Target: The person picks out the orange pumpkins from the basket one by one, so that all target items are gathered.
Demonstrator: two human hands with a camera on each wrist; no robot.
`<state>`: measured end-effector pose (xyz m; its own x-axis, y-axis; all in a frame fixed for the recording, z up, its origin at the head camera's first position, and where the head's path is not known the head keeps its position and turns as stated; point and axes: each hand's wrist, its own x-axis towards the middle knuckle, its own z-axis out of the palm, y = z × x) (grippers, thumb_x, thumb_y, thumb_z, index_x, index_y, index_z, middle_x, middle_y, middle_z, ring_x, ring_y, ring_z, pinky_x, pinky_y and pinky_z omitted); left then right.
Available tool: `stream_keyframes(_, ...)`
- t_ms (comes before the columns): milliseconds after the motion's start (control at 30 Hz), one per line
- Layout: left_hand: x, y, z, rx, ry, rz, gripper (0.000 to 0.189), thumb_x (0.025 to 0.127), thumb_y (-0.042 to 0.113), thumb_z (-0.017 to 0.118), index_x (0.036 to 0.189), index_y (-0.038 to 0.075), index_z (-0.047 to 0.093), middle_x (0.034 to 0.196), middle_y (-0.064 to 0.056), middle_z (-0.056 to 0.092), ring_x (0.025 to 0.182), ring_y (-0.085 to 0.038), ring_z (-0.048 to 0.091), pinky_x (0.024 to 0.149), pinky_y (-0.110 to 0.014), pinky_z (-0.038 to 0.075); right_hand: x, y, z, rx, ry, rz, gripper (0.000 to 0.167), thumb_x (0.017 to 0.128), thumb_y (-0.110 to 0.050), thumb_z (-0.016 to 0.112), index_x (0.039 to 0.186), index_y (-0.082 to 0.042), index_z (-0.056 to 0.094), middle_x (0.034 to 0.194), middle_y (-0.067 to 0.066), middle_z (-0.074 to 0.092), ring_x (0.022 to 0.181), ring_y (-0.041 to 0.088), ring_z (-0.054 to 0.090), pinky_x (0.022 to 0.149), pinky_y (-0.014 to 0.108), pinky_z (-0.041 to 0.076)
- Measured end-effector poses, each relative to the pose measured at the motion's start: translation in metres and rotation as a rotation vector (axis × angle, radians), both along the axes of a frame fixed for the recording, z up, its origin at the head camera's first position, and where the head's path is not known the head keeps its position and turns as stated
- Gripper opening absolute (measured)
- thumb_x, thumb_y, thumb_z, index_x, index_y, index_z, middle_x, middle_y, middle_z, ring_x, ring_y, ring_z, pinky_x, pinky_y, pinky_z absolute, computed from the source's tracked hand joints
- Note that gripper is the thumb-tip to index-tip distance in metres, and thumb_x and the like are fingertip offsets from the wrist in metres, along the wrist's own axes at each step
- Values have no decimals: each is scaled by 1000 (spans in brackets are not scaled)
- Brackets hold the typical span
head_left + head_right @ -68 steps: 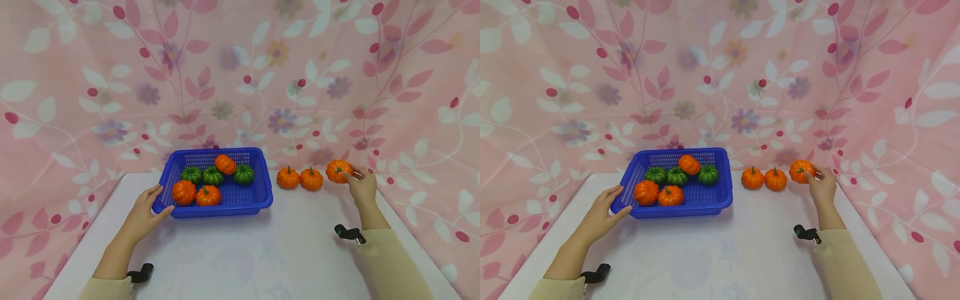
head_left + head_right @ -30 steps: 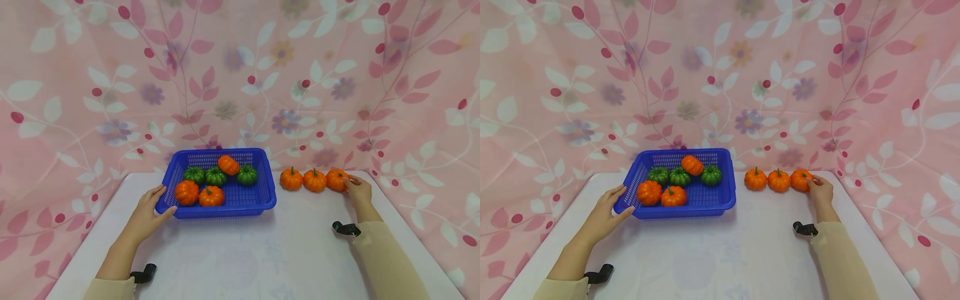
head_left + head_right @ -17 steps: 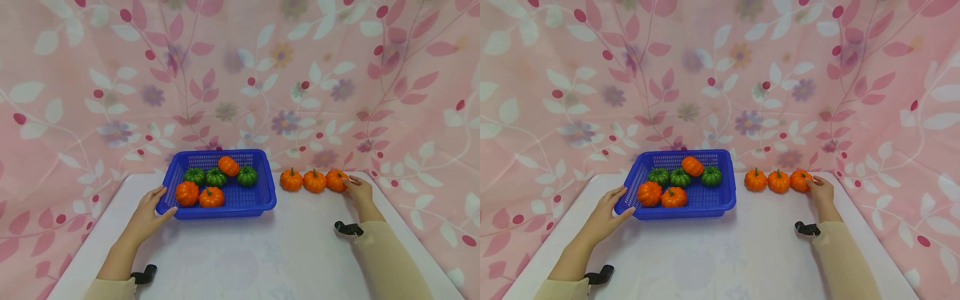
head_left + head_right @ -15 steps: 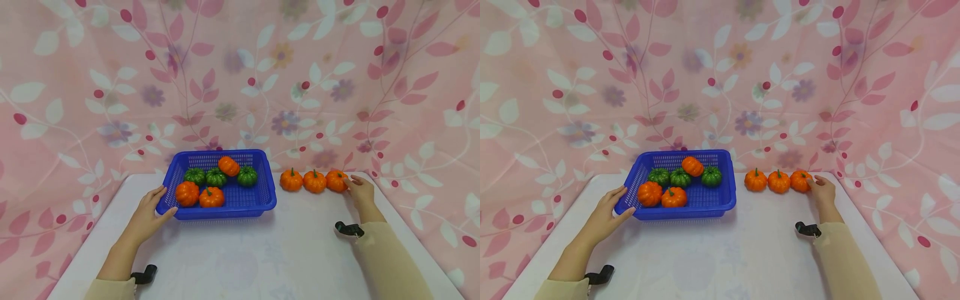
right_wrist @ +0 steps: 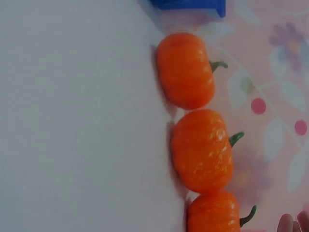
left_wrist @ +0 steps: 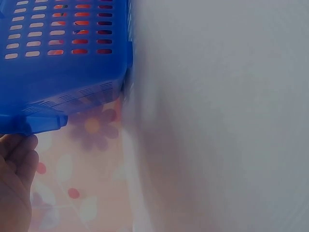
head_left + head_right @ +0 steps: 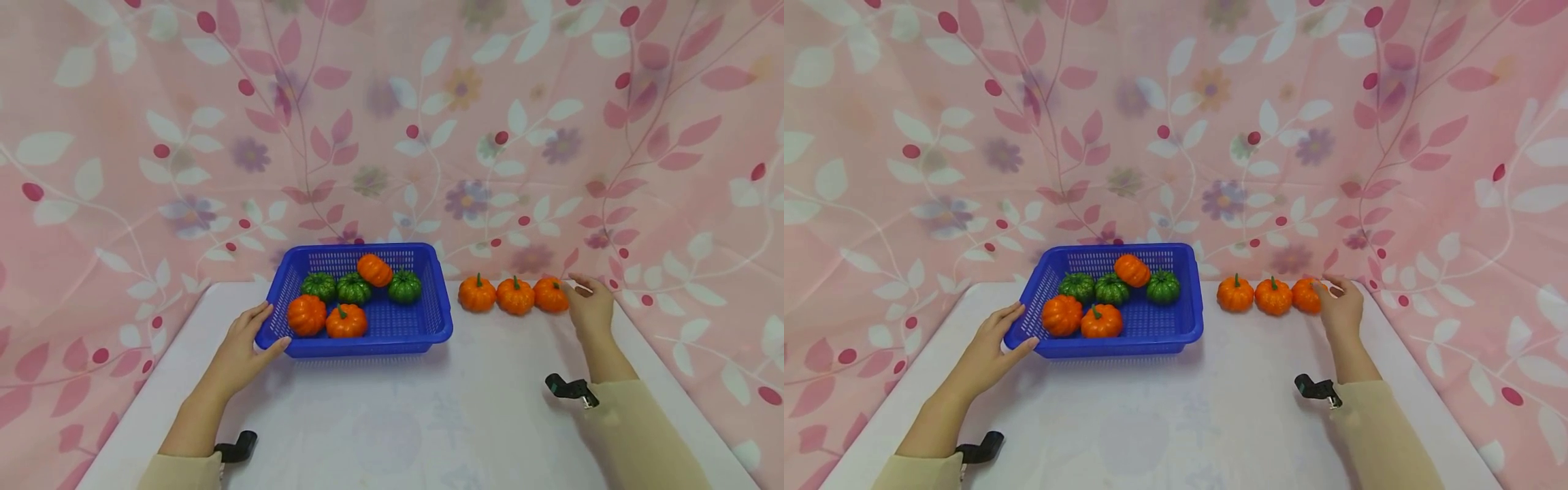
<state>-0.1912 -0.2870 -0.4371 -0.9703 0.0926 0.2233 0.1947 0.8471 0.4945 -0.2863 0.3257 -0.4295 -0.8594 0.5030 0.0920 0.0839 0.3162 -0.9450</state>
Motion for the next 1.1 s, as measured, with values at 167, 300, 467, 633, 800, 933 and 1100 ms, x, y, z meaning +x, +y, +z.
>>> stream_keyframes(167,0,0,0,2,-1,-1,89,92,58,63,155,2,33,158,-21,30,143,-45,27,108,-70,30,13,-27,12,46,68,63,45,95,-30,69,132,-5,63,138,10,51,127,30,50,77,10,48)
stream_keyframes(300,0,1,0,3,-2,-7,89,92,57,63,155,2,33,158,-21,30,143,-45,27,108,-70,30,20,-48,16,32,95,149,42,96,-28,69,131,-5,63,132,14,55,122,29,53,75,12,52)
stream_keyframes(467,1,1,0,2,1,-15,88,93,56,64,155,1,34,158,-22,30,143,-45,27,109,-69,29,25,-71,19,107,111,253,43,96,-29,70,131,-6,63,136,15,54,124,29,52,80,11,48)
stream_keyframes(633,0,1,0,4,11,-24,87,93,54,64,154,0,34,158,-22,30,143,-46,27,109,-69,29,25,-95,23,165,102,358,44,96,-34,69,131,-9,63,138,17,51,127,36,50,83,22,53)
stream_keyframes(800,0,0,2,4,6,-19,87,93,55,64,154,0,33,158,-21,29,143,-46,26,109,-70,28,22,-125,33,148,115,462,39,95,-28,71,129,-10,65,137,15,56,127,36,52,101,48,50)
stream_keyframes(933,0,0,5,5,-11,-14,88,94,55,63,155,1,32,159,-21,28,143,-46,25,109,-70,28,20,-146,41,112,136,536,35,95,-20,71,127,-8,66,135,14,58,127,34,54,106,50,46)
stream_keyframes(1100,2,1,7,0,-19,-13,87,93,54,64,155,1,32,159,-22,28,143,-46,25,108,-70,28,24,-173,49,89,108,607,36,95,-19,71,128,-6,65,134,15,60,122,34,57,97,48,53)
